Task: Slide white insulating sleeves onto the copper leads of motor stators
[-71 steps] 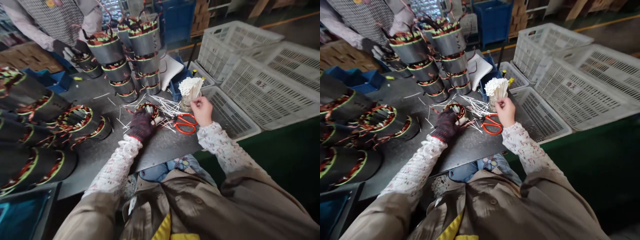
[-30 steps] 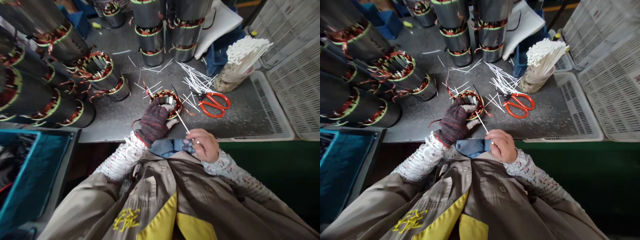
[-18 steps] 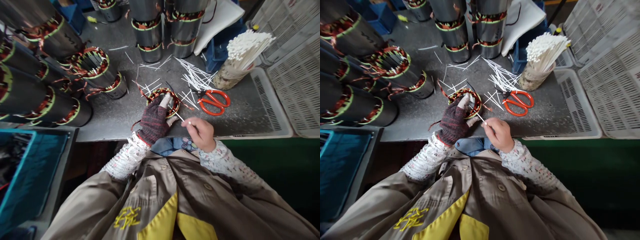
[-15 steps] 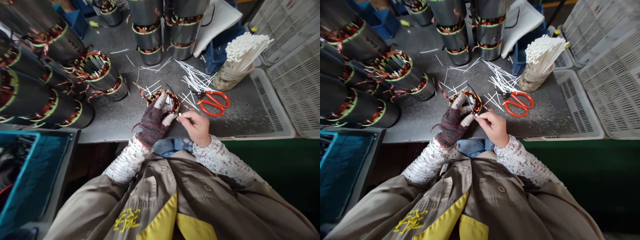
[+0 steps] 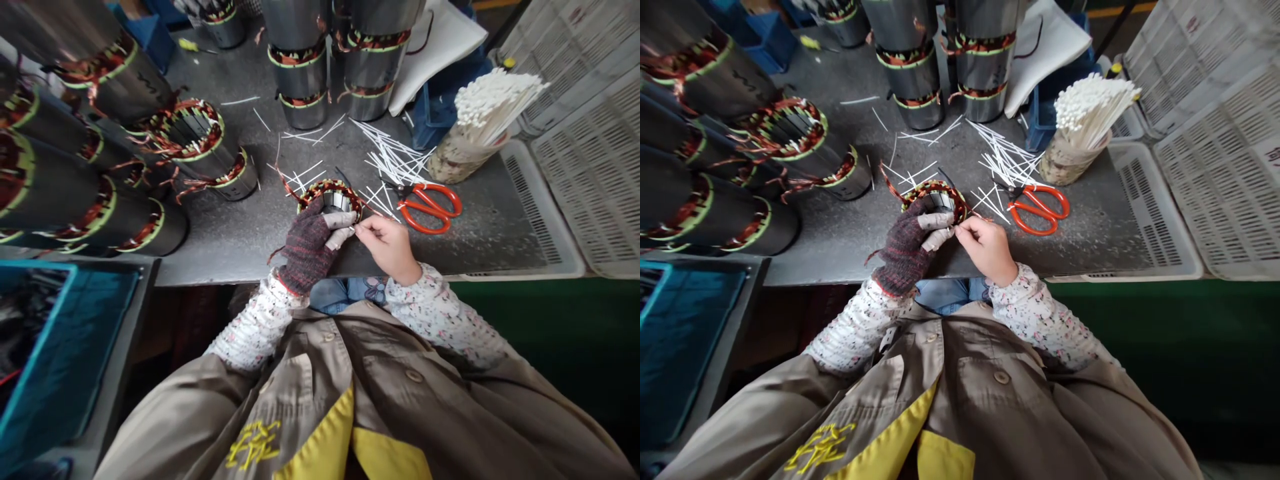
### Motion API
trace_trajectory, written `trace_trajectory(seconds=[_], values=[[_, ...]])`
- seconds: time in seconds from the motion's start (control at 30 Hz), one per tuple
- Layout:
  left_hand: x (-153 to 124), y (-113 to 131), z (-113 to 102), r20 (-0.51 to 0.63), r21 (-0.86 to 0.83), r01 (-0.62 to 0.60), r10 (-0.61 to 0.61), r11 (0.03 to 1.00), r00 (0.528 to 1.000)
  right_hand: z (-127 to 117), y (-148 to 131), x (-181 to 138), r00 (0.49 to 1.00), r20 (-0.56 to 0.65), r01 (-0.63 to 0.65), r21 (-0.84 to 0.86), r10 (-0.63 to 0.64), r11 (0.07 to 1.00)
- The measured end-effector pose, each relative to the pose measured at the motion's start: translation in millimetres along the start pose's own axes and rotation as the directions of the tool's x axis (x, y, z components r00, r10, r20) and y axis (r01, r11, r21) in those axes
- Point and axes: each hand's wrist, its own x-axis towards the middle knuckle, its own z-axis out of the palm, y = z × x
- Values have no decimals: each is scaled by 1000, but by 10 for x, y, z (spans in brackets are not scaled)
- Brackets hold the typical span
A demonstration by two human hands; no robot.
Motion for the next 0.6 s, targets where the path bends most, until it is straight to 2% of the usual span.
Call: trace_trajectory(seconds=[0.13, 0.3, 0.47, 0.53, 0.6], values=[[0, 6, -8, -17, 27, -39, 40, 999, 999, -28, -27, -47, 1000, 8, 2, 129, -4, 992], [-1, -16, -26, 30, 48, -60, 59, 997, 998, 10, -7, -26, 1000, 0, 5, -46, -5, 999], [-13, -30, -40, 48, 50, -107, 105, 993, 993, 79, 3, -38, 996, -83, -21, -11, 20, 1000], [-4, -14, -49, 73, 89, -126, 120, 988, 990, 57, -67, -69, 999, -40, -7, -64, 5, 998], [10, 12, -57, 111, 129, -151, 137, 980, 984, -9, -168, -93, 998, 54, 15, -111, -9, 994]])
